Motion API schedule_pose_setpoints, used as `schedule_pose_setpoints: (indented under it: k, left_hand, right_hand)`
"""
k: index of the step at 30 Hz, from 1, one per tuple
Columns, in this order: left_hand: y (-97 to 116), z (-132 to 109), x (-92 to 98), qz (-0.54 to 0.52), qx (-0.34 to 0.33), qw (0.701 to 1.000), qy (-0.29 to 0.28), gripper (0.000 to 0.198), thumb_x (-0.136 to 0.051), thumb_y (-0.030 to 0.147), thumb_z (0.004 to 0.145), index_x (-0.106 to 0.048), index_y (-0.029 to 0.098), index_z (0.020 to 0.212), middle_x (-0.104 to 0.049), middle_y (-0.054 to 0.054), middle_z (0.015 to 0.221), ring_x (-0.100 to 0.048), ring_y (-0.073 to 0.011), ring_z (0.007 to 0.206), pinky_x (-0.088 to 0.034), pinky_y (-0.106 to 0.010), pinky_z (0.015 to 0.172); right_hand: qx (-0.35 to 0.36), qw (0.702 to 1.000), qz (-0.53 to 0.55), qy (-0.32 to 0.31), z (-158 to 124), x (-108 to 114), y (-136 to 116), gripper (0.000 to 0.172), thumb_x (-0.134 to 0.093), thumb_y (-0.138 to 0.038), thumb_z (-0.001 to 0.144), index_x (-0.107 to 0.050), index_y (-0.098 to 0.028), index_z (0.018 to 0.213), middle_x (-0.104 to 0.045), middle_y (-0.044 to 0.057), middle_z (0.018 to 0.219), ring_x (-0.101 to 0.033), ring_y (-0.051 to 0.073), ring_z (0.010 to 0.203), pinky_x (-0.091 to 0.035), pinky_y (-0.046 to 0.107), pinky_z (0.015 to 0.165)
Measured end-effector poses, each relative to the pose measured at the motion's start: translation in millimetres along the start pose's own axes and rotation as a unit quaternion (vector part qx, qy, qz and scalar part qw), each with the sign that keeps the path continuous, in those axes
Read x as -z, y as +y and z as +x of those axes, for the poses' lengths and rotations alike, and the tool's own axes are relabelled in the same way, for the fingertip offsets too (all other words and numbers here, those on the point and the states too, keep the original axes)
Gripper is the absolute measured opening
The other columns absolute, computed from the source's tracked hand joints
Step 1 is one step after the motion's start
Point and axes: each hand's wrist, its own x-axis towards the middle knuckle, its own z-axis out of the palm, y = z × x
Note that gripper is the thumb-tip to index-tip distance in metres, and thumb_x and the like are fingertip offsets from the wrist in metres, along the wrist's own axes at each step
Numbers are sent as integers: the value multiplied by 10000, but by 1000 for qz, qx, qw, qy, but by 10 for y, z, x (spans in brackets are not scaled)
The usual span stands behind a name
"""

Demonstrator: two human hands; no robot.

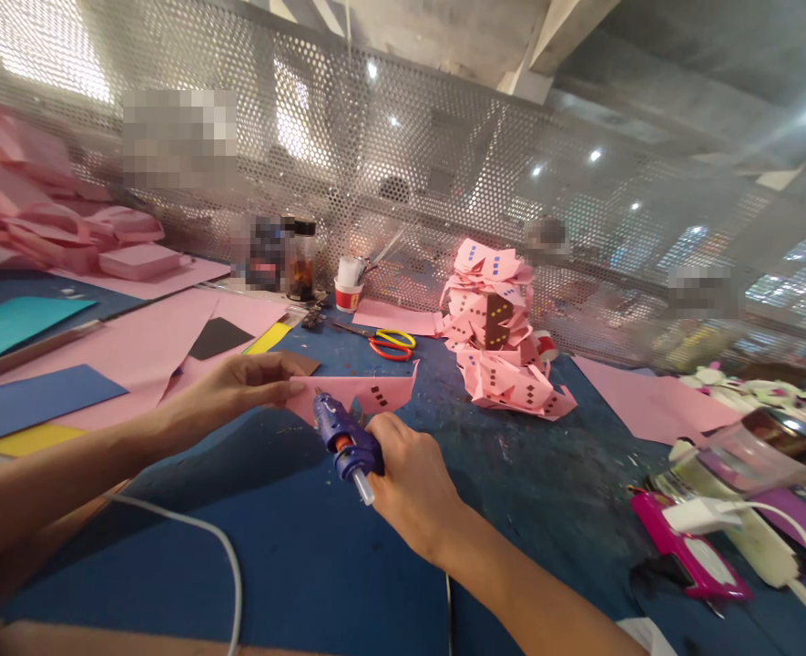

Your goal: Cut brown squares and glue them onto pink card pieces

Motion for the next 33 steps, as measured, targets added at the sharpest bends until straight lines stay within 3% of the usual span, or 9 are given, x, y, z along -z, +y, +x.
schedule_pose_setpoints:
  k: [19, 24, 33]
  left_hand:
    - [-26, 7, 15, -4, -10, 1000, 3, 307, -741, 487, 770, -684, 195, 846, -657, 6, 746, -564, -144, 689, -428, -249, 619]
    - [-19, -2, 14, -17, 12, 1000, 2, 312, -745, 489, 765, -683, 201, 866, -655, 7, 737, -551, -141, 658, -400, -239, 562]
    - [-69, 42, 60, 5, 11, 1000, 24, 382, -728, 524, 769, -703, 176, 924, -699, -32, 810, -587, -158, 698, -448, -271, 628]
  right_hand:
    - [1, 1000, -2, 1, 7, 1, 14, 240, -602, -188, 895, -409, -229, 760, -525, -44, 720, -458, 115, 574, -294, 261, 574]
    - [4, 1000, 2, 2, 3, -1, 15, 236, -610, -202, 897, -417, -227, 762, -528, -40, 732, -459, 115, 584, -304, 262, 581]
    - [-23, 994, 101, 17, 36, 59, -44, 270, -619, -369, 923, -474, -216, 754, -551, -28, 732, -492, 117, 633, -375, 238, 570]
